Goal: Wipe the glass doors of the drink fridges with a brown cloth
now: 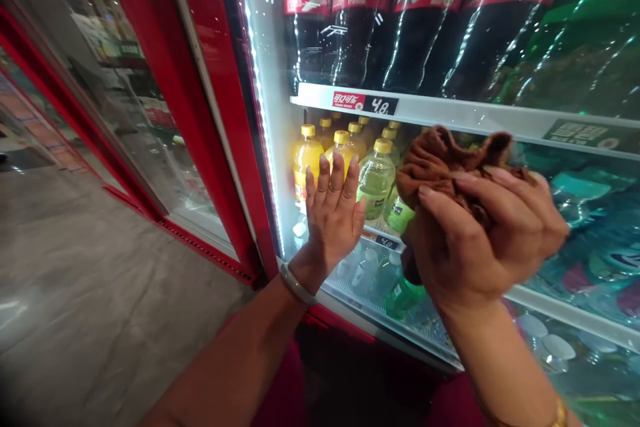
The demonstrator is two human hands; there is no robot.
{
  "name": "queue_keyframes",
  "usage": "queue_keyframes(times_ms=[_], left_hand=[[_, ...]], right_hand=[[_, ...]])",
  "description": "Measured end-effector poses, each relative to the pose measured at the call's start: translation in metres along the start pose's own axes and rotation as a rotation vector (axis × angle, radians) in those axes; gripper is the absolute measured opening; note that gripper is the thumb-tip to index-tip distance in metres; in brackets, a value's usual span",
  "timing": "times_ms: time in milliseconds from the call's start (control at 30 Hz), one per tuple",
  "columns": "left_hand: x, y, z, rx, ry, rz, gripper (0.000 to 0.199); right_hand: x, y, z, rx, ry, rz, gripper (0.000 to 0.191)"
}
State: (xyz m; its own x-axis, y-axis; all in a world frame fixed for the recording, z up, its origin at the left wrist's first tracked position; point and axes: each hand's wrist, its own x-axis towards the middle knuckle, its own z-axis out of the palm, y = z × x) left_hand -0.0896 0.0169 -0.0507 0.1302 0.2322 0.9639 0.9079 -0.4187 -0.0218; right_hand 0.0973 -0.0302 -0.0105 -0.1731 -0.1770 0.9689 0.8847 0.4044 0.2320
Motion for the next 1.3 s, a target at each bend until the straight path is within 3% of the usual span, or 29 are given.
queue_keyframes(times_ms=[100, 200, 300, 400, 567, 667, 767, 867, 967, 1067, 1200, 1300], left_hand=[[-0.001, 0.008, 0.004, -0.007, -0.001, -0.015, 0.063], [-0.004, 0.019, 0.007, -0.039, -0.019, 0.022, 0.064], [-0.008, 0.033, 0.007, -0.057, -0.021, 0.091, 0.064], [-0.013, 0.049, 0.008, -0.095, -0.013, 0.141, 0.062], [-0.018, 0.074, 0.014, -0.134, 0.005, 0.137, 0.060], [-0.016, 0.078, 0.015, -0.121, 0.026, 0.100, 0.060], [-0.012, 0.077, 0.011, -0.092, 0.002, 0.108, 0.060], [-0.009, 0.082, 0.006, -0.068, -0.050, 0.175, 0.061], [-0.011, 0.102, 0.006, -0.110, -0.089, 0.239, 0.059], [-0.014, 0.127, 0.014, -0.179, -0.094, 0.225, 0.059], [-0.010, 0.142, 0.022, -0.172, -0.050, 0.145, 0.064], [-0.006, 0.143, 0.021, -0.178, -0.021, 0.141, 0.066]], right_hand=[[0.002, -0.020, 0.015, 0.041, -0.035, -0.070, 0.046], [-0.023, -0.029, 0.005, 0.082, -0.133, -0.098, 0.044], [-0.050, -0.014, -0.024, 0.073, -0.206, -0.081, 0.043], [-0.049, 0.012, -0.048, 0.032, -0.215, -0.086, 0.043], [-0.014, 0.023, -0.040, -0.042, -0.130, -0.036, 0.044], [-0.017, 0.018, -0.036, -0.019, -0.164, -0.109, 0.042], [-0.036, 0.027, -0.052, 0.022, -0.236, -0.179, 0.039], [-0.045, 0.051, -0.076, 0.049, -0.306, -0.217, 0.039], [-0.036, 0.069, -0.090, -0.003, -0.232, -0.125, 0.044], [-0.029, 0.066, -0.092, -0.063, -0.176, -0.017, 0.048], [-0.045, 0.058, -0.097, -0.046, -0.275, -0.089, 0.040], [-0.058, 0.069, -0.115, -0.038, -0.341, -0.146, 0.033]])
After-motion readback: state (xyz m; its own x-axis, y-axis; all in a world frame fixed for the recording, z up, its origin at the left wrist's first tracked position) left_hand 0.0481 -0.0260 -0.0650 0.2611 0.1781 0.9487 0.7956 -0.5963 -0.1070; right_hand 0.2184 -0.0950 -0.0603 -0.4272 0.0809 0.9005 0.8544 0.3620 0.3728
